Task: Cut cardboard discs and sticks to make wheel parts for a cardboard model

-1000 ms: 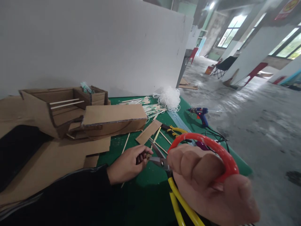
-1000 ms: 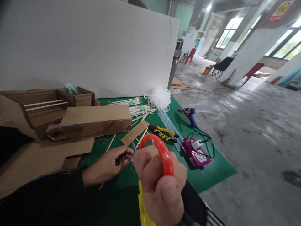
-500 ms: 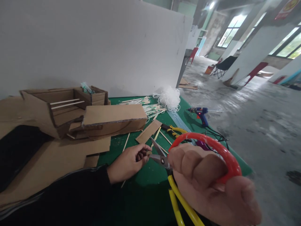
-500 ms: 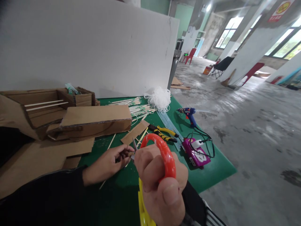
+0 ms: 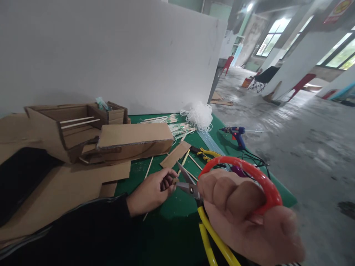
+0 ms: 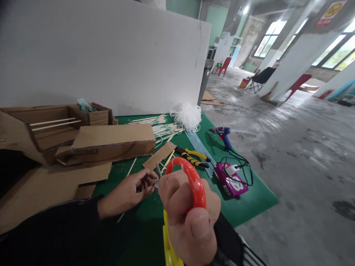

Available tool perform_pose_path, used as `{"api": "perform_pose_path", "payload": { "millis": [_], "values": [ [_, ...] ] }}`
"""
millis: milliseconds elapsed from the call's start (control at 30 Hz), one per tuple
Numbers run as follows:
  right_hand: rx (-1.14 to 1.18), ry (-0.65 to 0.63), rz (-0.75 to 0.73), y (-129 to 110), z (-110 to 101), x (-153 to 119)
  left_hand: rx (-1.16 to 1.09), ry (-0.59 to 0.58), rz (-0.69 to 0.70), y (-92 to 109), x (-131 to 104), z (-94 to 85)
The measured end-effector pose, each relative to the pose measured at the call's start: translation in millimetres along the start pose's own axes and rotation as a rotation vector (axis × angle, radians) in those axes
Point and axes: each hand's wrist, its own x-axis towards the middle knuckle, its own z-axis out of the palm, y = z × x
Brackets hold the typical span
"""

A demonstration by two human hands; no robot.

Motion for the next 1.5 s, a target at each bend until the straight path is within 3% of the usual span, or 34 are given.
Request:
{"api": "perform_pose_path", "payload": {
  "millis": [400, 600, 733, 1133, 1500],
  "values": [
    [0.021, 0.029, -0.017, -1.9, 1.0, -0.7, 0.037, -0.014, -0.005, 11.1, -1.3, -2.1],
    [-0.017, -0.145, 0.067, -6.7, -4.0, 5.4, 0.064, -0.032, 0.012, 10.9, -0.9, -4.2],
    [-0.007, -0.104, 0.039, -6.8, -5.2, 4.2, 0.085, -0.031, 0.012, 10.4, -1.1, -4.0],
    [-0.045, -0.134, 0.049, -7.8, -11.3, 2.1, 0.134, -0.043, 0.07, 10.7, -0.7, -3.4],
    [-0.063, -0.137, 0.073, -8.0, -10.0, 3.0, 0.072, -0.033, -0.009, 3.8, -0.1, -1.0]
  ]
}}
